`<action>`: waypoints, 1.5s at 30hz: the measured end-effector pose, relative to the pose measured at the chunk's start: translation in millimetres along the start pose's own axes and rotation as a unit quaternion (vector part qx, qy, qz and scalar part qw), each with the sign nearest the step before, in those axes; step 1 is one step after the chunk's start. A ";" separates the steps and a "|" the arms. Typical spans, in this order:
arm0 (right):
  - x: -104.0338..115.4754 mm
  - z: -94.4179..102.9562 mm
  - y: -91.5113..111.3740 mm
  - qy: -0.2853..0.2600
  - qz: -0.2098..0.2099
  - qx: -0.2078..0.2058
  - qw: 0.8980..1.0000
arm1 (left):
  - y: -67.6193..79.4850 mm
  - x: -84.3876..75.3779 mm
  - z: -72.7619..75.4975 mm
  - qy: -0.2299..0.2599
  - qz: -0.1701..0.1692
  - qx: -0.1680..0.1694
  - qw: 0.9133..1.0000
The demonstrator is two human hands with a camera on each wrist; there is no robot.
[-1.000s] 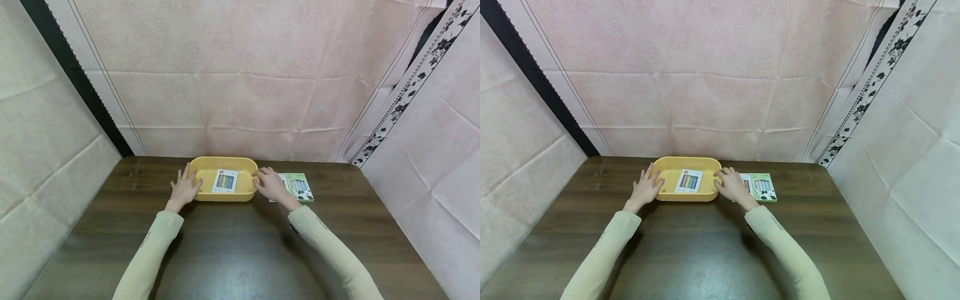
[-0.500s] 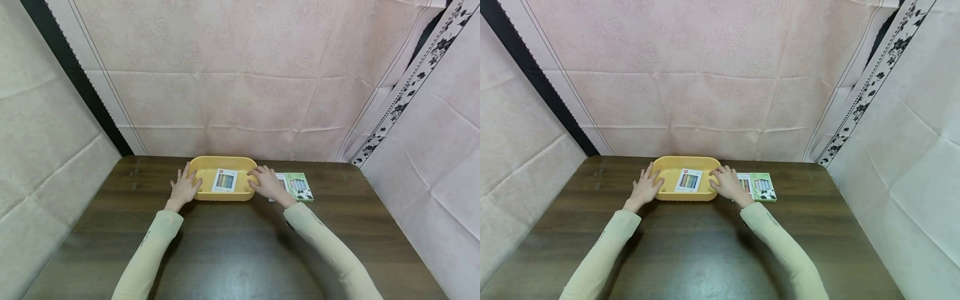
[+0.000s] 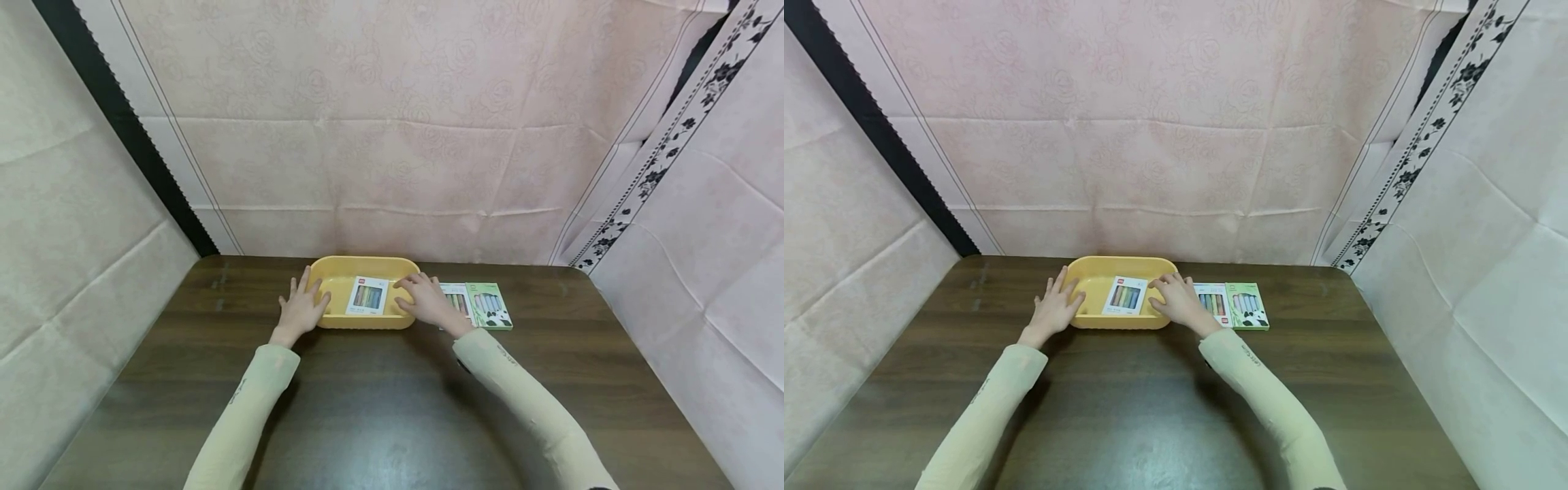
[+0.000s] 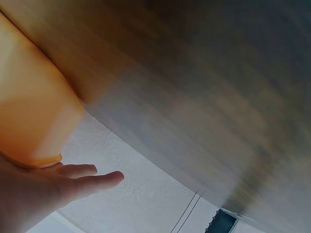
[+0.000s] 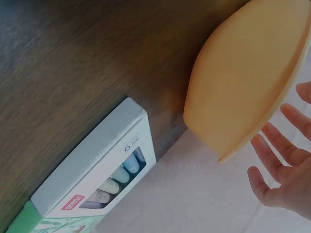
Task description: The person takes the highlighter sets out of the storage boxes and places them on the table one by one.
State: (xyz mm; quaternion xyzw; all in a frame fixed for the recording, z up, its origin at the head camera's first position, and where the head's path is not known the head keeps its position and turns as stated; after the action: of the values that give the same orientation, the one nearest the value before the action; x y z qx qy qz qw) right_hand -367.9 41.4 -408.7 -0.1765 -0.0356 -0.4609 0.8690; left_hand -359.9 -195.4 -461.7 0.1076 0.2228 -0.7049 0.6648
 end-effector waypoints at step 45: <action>29.0 -41.9 -32.0 -0.001 0.003 0.062 0.998 | -1.3 1.1 -0.7 0.002 0.002 -0.008 1.000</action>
State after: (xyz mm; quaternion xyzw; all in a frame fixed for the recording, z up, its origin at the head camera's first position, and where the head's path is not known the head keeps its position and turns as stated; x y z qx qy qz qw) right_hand -381.5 -12.2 -432.6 -0.1228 -0.0647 -0.4547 0.8798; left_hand -361.4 -196.0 -462.6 0.1046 0.2295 -0.7015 0.6665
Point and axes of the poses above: each hand's wrist, its own y-axis away from the middle knuckle, its own z-axis out of the back of the hand, x = y × z, the point moved 7 cm from there along -y, towards the middle knuckle, and after that the axes turned 4 degrees about -x, right-handed, at the moved point
